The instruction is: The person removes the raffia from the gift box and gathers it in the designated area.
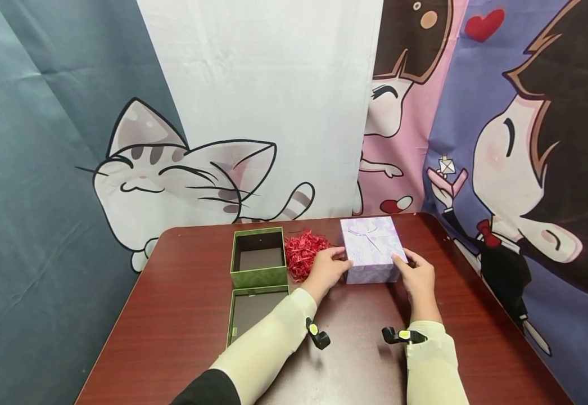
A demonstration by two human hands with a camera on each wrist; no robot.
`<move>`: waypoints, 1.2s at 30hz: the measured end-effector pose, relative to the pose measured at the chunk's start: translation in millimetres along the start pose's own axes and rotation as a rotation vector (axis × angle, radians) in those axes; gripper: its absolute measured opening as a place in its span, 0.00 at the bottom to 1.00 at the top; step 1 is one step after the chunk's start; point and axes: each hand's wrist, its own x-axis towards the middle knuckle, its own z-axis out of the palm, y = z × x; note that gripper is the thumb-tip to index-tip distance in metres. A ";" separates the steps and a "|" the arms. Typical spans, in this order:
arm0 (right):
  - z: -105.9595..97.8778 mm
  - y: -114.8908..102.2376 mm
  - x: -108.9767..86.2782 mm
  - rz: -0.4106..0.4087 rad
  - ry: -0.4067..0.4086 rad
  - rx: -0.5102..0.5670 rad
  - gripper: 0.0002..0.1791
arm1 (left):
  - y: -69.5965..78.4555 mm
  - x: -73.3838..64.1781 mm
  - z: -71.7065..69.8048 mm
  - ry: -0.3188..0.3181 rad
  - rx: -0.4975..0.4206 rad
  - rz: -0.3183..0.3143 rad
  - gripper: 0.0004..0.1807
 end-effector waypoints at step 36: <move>-10.8 -15.6 -2.3 -0.055 -0.020 0.227 0.27 | 13.1 -6.3 -6.2 0.015 -0.124 0.112 0.24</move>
